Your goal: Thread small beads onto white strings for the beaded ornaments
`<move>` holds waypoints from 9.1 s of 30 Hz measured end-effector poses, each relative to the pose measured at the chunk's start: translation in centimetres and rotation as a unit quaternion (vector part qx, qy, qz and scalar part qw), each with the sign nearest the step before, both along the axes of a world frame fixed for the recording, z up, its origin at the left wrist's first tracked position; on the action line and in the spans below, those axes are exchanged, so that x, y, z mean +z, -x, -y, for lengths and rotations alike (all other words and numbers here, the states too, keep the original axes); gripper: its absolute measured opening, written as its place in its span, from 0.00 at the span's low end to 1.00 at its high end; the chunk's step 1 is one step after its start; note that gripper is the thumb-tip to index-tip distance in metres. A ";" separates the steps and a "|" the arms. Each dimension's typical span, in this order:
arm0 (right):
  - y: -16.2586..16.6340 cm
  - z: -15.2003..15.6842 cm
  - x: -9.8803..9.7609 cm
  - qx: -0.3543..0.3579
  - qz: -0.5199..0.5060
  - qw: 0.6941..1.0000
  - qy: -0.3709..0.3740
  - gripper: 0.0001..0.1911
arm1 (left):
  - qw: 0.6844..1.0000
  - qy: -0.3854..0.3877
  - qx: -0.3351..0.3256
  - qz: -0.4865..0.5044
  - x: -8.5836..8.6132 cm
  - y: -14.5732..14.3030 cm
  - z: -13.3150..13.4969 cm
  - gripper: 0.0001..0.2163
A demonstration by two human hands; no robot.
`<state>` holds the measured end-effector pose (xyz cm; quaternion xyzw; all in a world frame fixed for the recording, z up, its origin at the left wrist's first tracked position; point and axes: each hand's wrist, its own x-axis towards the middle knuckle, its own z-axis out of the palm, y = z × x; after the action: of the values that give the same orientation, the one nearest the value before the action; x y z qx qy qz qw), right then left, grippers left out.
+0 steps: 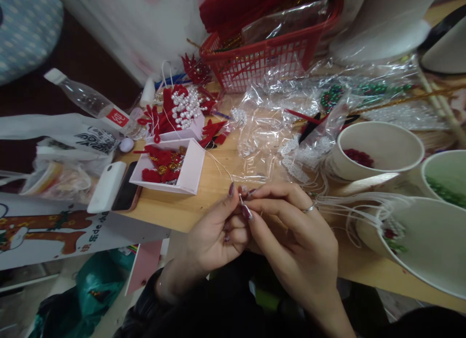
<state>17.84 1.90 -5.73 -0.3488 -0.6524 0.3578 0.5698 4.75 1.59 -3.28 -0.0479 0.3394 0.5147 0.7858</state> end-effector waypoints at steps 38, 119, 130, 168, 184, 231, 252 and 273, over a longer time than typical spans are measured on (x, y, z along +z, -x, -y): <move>-0.4 0.1 0.1 -0.032 0.060 0.997 -0.037 0.06 | 0.999 0.025 -0.021 -0.006 -0.2 -0.2 0.0 0.07; -1.4 0.3 1.9 0.119 -0.091 0.974 0.169 0.10 | 0.968 -0.141 -0.145 -0.150 -0.9 0.5 1.0 0.24; -2.1 0.1 2.1 0.186 -0.078 0.954 0.223 0.07 | 0.896 -0.227 -0.193 -0.329 0.4 1.8 1.6 0.25; -2.2 0.0 2.0 0.206 -0.076 0.947 0.235 0.07 | 0.848 -0.283 -0.251 -0.371 -0.1 2.3 1.9 0.25; -2.1 0.5 1.9 0.178 -0.073 0.958 0.214 0.06 | 0.887 -0.252 -0.237 -0.307 -0.4 1.7 1.6 0.24; -1.0 -0.2 0.7 -0.011 0.130 0.986 -0.106 0.09 | 0.922 -0.181 -0.120 -0.319 -0.7 0.8 1.1 0.25; -0.9 -0.3 0.6 -0.002 0.123 0.988 -0.094 0.10 | 0.856 -0.247 -0.086 -0.446 -1.5 1.0 1.4 0.23; -1.2 -0.9 -0.7 -0.161 0.189 0.969 0.007 0.06 | 0.857 -0.193 0.329 -0.345 1.3 1.2 0.4 0.24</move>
<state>19.04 2.82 -6.48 -0.5150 -0.6809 0.1931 0.4836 3.54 1.17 -2.02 0.1770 0.4470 0.7820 0.3967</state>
